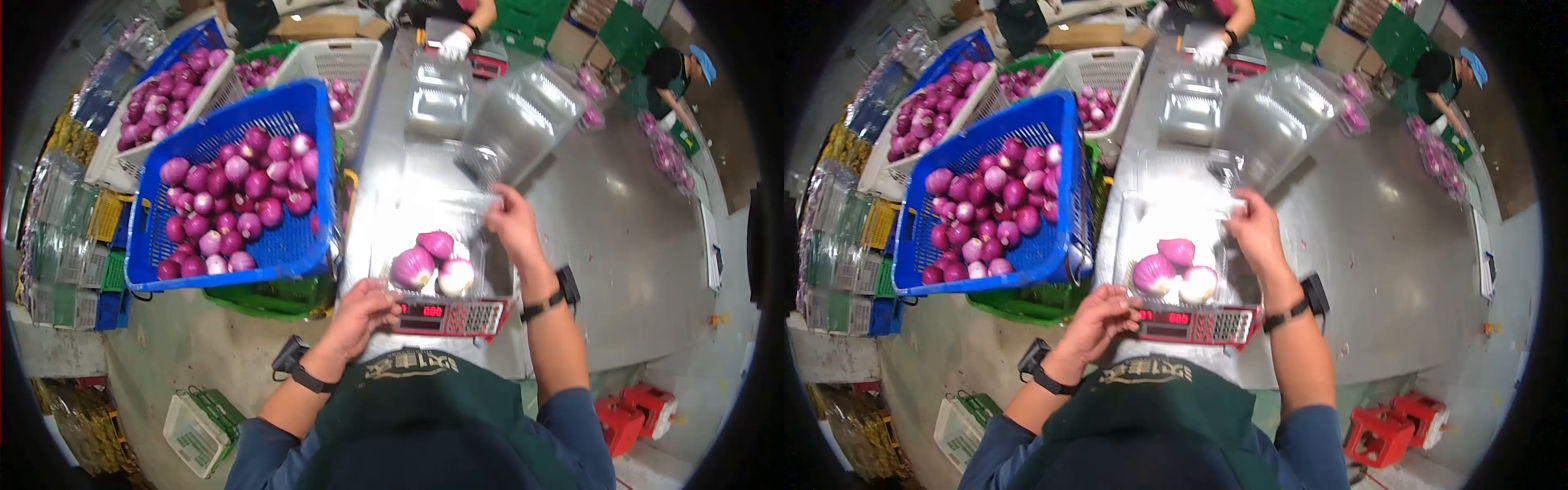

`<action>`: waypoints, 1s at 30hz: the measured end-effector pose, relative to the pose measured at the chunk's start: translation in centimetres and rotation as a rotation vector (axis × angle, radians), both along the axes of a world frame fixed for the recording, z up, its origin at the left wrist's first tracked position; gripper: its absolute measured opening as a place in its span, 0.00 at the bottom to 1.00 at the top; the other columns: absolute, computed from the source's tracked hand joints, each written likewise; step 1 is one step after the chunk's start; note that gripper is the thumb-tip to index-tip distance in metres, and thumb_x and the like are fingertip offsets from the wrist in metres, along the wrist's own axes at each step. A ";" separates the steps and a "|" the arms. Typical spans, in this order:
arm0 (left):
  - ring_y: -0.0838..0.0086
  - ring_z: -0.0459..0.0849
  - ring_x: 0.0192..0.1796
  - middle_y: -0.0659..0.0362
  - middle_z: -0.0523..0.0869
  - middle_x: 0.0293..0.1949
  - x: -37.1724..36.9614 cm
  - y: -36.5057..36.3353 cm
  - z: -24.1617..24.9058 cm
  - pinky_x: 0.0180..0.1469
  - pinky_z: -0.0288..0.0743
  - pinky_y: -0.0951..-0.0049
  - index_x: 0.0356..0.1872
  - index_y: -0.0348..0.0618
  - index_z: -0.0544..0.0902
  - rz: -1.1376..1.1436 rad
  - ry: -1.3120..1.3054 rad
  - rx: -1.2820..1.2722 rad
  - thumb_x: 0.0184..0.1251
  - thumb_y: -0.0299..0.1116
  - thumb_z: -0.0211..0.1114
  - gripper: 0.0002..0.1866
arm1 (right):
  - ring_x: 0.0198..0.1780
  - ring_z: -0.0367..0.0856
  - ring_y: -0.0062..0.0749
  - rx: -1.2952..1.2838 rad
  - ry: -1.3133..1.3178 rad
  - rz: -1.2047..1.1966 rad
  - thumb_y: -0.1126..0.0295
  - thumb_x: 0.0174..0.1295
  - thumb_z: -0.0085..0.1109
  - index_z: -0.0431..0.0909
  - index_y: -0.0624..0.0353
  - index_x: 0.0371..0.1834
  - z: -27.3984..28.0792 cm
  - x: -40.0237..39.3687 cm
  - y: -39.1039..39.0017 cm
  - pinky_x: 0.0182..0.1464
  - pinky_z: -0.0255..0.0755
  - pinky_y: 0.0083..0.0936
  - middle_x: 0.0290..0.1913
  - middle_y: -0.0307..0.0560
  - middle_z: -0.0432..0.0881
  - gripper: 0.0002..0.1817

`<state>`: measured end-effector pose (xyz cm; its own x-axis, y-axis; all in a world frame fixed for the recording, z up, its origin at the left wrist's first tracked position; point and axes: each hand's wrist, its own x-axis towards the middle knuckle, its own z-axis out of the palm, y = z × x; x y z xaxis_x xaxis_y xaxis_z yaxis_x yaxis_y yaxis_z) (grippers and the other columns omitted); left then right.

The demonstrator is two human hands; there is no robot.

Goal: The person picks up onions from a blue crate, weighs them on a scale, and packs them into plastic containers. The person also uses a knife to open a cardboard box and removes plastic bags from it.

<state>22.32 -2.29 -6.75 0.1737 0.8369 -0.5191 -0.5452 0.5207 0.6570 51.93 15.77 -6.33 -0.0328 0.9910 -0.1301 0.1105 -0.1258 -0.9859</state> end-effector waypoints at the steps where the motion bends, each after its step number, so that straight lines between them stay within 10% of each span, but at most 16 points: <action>1: 0.65 0.91 0.45 0.47 0.88 0.51 -0.1 0.1 0.0 0.49 0.88 0.65 0.58 0.37 0.73 0.003 -0.016 0.014 0.75 0.28 0.65 0.16 | 0.35 0.80 0.24 0.114 -0.257 0.054 0.82 0.54 0.66 0.79 0.61 0.68 1.8 0.0 -1.8 0.39 0.77 0.24 0.33 0.36 0.79 0.32; 5: 0.61 0.91 0.47 0.45 0.87 0.52 -0.8 -0.2 -0.5 0.50 0.86 0.63 0.59 0.36 0.73 0.002 -0.079 0.026 0.76 0.28 0.63 0.15 | 0.49 0.82 0.45 0.370 -0.607 0.376 0.74 0.47 0.70 0.71 0.51 0.78 4.6 2.0 -9.3 0.55 0.80 0.38 0.45 0.50 0.78 0.47; 9: 0.69 0.87 0.43 0.52 0.85 0.42 0.0 0.5 -0.1 0.42 0.82 0.69 0.48 0.37 0.78 0.042 -0.065 0.000 0.73 0.27 0.66 0.08 | 0.35 0.82 0.30 -0.025 -0.317 0.467 0.75 0.54 0.70 0.59 0.50 0.85 3.5 2.0 -13.5 0.41 0.80 0.30 0.35 0.43 0.81 0.51; 17: 0.74 0.84 0.29 0.53 0.87 0.33 0.4 1.6 -1.2 0.27 0.74 0.77 0.38 0.39 0.76 0.047 0.231 0.008 0.73 0.25 0.66 0.06 | 0.29 0.84 0.24 -0.308 0.142 0.088 0.78 0.66 0.65 0.68 0.74 0.66 -0.6 0.8 -14.9 0.31 0.76 0.20 0.31 0.40 0.83 0.27; 30: 0.75 0.84 0.28 0.51 0.88 0.33 0.9 1.2 -0.9 0.25 0.74 0.77 0.42 0.32 0.79 0.047 0.359 0.052 0.68 0.22 0.67 0.07 | 0.24 0.77 0.19 -0.241 0.134 0.098 0.81 0.65 0.66 0.70 0.68 0.60 -2.1 1.1 -14.8 0.27 0.71 0.19 0.26 0.36 0.79 0.22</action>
<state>23.21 -1.06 -7.69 -0.0512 0.8665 -0.4966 -0.2979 0.4613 0.8357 53.00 0.98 -8.48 -0.1594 0.9231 -0.3499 0.0042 -0.3538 -0.9353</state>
